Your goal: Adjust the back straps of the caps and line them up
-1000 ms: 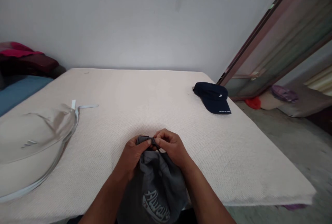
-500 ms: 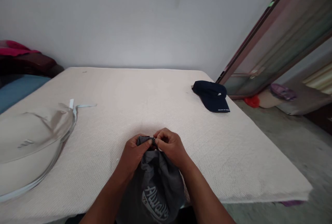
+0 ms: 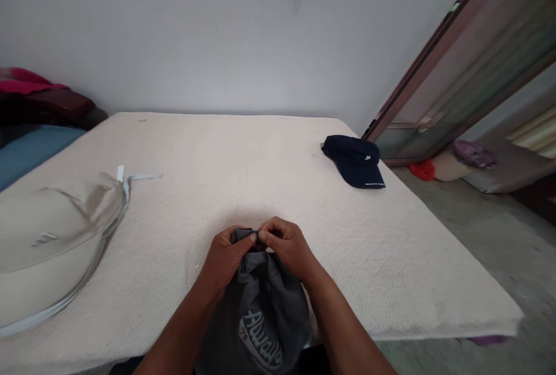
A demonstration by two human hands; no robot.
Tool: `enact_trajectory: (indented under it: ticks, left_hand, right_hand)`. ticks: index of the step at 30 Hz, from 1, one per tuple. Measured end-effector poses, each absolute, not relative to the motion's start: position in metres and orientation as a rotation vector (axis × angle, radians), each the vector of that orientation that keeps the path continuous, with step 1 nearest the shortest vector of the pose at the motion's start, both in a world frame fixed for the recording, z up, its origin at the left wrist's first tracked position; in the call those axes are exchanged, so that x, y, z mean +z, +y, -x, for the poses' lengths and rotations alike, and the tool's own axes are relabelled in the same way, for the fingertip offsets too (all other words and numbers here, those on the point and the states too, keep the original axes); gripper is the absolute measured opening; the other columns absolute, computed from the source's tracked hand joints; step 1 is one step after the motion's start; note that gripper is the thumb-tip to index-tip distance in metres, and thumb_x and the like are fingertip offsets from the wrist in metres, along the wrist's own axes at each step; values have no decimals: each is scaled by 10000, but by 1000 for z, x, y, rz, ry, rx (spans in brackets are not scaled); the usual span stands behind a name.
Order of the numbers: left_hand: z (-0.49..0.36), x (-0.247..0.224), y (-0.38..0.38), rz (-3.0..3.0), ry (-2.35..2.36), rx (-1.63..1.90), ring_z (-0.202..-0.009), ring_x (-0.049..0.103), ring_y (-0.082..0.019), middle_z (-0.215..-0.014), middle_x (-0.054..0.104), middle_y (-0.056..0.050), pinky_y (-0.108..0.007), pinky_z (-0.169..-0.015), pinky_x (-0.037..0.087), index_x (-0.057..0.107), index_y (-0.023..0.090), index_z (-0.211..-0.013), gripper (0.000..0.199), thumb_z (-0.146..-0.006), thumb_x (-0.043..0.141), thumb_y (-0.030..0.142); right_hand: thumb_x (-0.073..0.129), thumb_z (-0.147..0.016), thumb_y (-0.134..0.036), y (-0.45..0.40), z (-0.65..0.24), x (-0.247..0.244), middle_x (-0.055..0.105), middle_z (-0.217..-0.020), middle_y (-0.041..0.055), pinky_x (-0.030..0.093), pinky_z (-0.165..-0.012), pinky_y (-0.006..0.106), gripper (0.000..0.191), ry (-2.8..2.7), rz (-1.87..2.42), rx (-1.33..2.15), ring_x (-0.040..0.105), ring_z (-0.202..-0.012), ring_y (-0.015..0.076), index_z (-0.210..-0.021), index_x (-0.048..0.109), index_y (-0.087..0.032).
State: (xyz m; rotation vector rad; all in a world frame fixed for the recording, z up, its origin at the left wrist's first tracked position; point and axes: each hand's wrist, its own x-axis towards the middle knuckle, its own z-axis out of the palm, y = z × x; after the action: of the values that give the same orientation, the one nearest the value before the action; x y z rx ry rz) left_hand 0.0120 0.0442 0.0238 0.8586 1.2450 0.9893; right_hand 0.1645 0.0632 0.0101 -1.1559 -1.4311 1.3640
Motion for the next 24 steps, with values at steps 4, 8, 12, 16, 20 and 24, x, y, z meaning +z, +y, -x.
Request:
enact_trajectory:
  ticks: [4, 8, 12, 16, 20, 24]
  left_hand:
    - [-13, 24, 43, -892, 1283, 988, -617, 588, -136, -695, 661, -40, -232, -576, 441, 653, 131, -762, 202, -714, 697, 322]
    - [-13, 23, 42, -891, 1264, 998, -624, 592, -141, -708, 664, -48, -239, -580, 447, 650, 131, -768, 192, -727, 685, 316]
    - [-14, 24, 43, -834, 1209, 1006, -593, 584, -130, -674, 652, -31, -229, -559, 442, 644, 139, -758, 181, -713, 699, 306]
    - [-15, 26, 43, -704, 1144, 973, -607, 616, -136, -678, 682, -40, -234, -589, 465, 645, 147, -767, 164, -707, 706, 287]
    - [-14, 25, 43, -604, 1131, 934, -555, 617, -130, -664, 699, -52, -228, -551, 467, 643, 148, -750, 145, -694, 712, 262]
    - [-14, 24, 42, -616, 1130, 928, -516, 608, -121, -648, 701, -52, -215, -511, 463, 626, 147, -763, 153, -681, 720, 236]
  right_hand:
    - [616, -756, -275, 63, -163, 7, 586, -637, 0, 407, -599, 274, 128, -1364, 1169, 1392, 542, -621, 141, -684, 570, -181]
    - [633, -740, -267, 64, -161, 6, 583, -630, -9, 406, -584, 270, 128, -1293, 1153, 1418, 540, -602, 135, -689, 548, -184]
    - [658, -720, -283, 65, -161, 5, 568, -598, -15, 398, -566, 263, 167, -1232, 1133, 1492, 527, -576, 126, -660, 544, -177]
    - [673, -717, -319, 65, -161, 4, 563, -574, -20, 391, -540, 254, 202, -1098, 1062, 1642, 525, -543, 118, -669, 537, -177]
    - [686, -708, -358, 64, -161, 5, 576, -575, -15, 400, -524, 251, 238, -982, 1023, 1771, 544, -539, 124, -685, 528, -182]
    - [691, -708, -357, 63, -162, 7, 580, -567, -12, 386, -504, 235, 244, -972, 1025, 1809, 533, -518, 114, -681, 527, -178]
